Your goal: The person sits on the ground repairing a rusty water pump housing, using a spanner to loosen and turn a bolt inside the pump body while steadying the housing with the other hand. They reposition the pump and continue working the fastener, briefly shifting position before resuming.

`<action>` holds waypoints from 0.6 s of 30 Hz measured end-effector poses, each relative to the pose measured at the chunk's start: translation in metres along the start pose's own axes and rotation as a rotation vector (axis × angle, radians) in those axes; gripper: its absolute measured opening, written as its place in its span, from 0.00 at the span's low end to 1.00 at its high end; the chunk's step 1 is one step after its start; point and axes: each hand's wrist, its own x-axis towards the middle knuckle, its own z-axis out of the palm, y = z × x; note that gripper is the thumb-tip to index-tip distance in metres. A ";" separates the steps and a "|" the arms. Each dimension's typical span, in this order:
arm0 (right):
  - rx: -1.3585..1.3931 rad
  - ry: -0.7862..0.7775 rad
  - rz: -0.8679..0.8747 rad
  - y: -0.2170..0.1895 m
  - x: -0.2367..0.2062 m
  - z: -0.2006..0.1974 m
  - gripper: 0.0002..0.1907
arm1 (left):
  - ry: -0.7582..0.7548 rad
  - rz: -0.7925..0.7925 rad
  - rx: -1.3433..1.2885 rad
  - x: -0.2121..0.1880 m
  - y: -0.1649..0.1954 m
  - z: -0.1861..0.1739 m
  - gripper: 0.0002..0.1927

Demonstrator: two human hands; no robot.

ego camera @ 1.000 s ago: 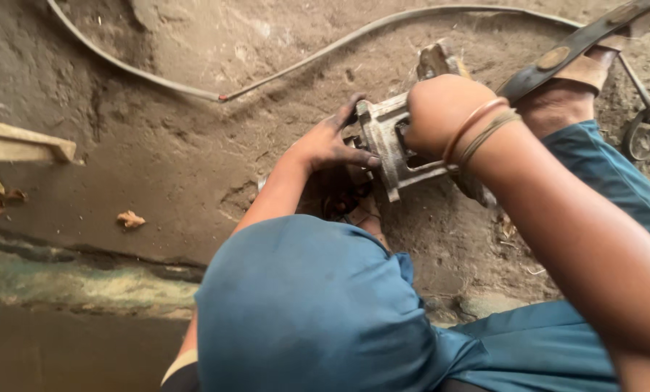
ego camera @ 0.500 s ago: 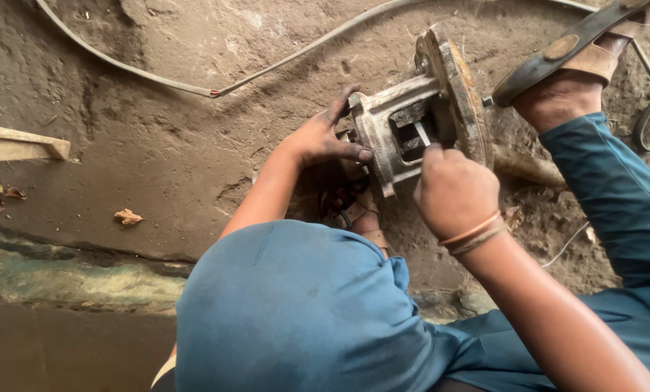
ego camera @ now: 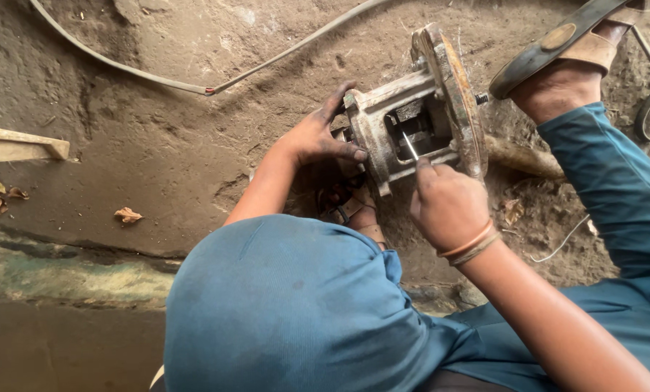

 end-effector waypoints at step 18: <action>-0.104 -0.233 0.061 -0.031 0.058 -0.058 0.06 | 0.019 -0.004 0.004 0.000 -0.003 0.000 0.71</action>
